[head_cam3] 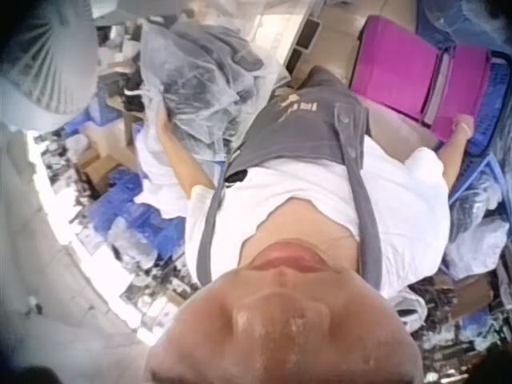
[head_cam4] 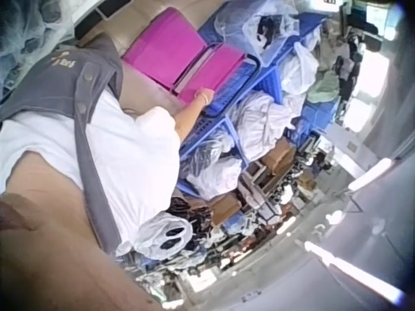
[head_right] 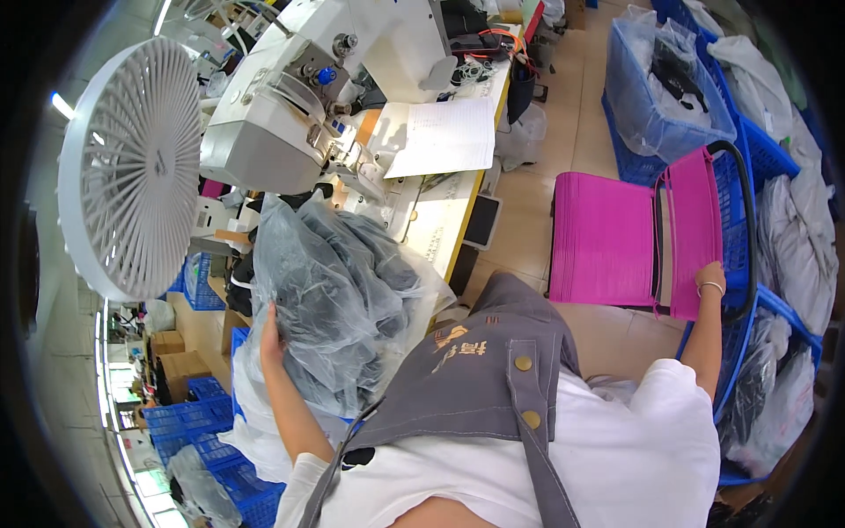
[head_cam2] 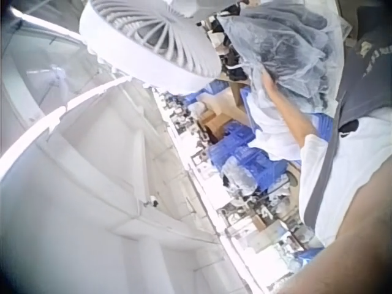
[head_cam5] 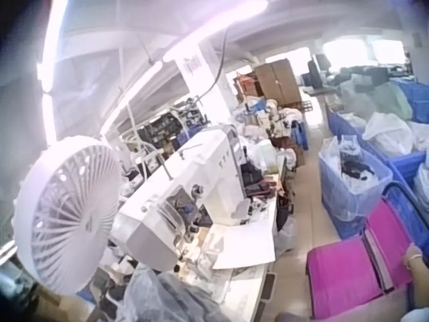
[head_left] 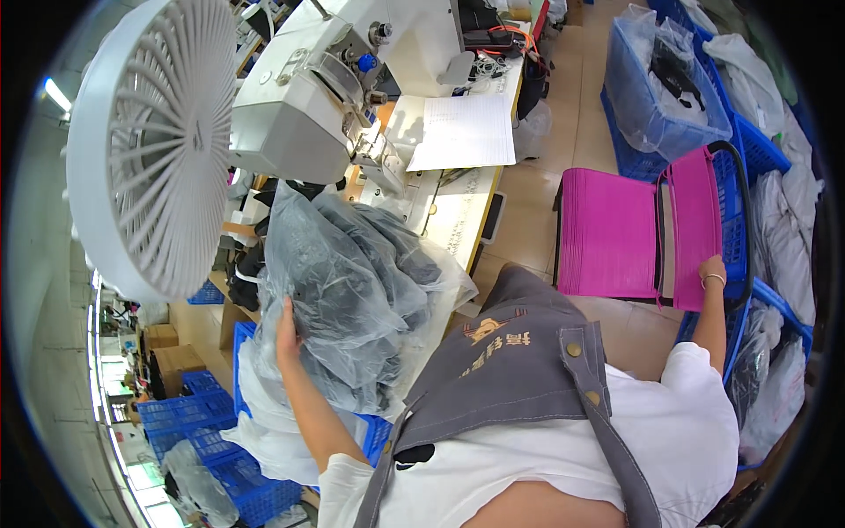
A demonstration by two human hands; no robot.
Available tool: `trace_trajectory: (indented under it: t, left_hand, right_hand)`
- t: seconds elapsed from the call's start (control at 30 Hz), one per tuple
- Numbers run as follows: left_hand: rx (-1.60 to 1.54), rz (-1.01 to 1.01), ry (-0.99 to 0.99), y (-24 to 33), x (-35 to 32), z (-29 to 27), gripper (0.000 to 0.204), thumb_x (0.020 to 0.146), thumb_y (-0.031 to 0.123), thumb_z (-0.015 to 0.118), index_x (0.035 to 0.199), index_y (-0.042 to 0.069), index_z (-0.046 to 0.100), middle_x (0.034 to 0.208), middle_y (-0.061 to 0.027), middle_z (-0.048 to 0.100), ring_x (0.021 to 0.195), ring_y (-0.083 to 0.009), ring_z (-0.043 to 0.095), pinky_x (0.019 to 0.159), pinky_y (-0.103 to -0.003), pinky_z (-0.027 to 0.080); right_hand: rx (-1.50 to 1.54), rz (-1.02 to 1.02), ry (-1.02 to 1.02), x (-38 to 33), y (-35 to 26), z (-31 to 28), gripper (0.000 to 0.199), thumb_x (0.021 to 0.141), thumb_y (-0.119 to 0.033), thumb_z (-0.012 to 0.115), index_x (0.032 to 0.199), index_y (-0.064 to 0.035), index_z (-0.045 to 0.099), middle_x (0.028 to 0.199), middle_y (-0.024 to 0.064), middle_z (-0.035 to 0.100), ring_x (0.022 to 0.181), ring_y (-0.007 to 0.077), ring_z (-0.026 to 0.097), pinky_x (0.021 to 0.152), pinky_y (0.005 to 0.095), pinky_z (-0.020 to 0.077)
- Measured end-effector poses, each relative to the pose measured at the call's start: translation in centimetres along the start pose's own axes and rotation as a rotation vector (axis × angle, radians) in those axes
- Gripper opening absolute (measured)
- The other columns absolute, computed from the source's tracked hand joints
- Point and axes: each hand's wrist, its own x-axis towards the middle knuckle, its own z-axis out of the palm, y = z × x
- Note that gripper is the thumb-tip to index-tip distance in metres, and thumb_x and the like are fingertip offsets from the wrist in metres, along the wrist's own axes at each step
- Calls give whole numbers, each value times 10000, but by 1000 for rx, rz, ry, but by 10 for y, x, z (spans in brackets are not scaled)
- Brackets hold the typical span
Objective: The recorder takes shoe uppers out of plastic bags, counts the items in each batch, and writes the counts in a notebook.
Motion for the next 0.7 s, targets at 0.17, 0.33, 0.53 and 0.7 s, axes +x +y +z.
trace_trajectory:
  t: [0.17, 0.33, 0.53, 0.7]
  left_hand:
    - [-179, -35, -7, 19, -10, 8, 819, 781, 623, 464, 1293, -6, 357, 1270, -122, 446, 1143, -226, 449, 907, -325, 388]
    - [-245, -50, 18, 12, 0, -5, 826, 756, 609, 520, 1316, 30, 340, 1307, -125, 406, 1162, -246, 424, 952, -348, 347]
    - [-606, -142, 4, 3, -18, 23, 725, 743, 534, 598, 1242, 33, 439, 1199, -107, 513, 1081, -235, 493, 917, -371, 395]
    - [-863, 44, 268, -16, -40, 50, 603, 713, 393, 691, 1115, -28, 531, 1012, -123, 605, 890, -204, 587, 790, -332, 464]
  right_hand:
    - [-182, -343, -177, -95, -129, -38, 316, 751, -197, 534, 1019, -41, 592, 1041, 195, 588, 979, 364, 562, 804, 474, 467]
    - [385, -1405, -389, -214, -328, -60, 376, 773, -204, 546, 1076, 18, 540, 1007, 221, 580, 923, 346, 567, 808, 384, 453]
    - [509, -2121, -1034, -366, -462, -81, 500, 862, -309, 503, 1226, 21, 407, 1189, 211, 471, 1077, 303, 485, 922, 350, 378]
    - [432, -2162, -1226, -447, -530, -46, 654, 860, -408, 466, 1278, 65, 297, 1274, 305, 345, 1187, 386, 357, 972, 384, 305]
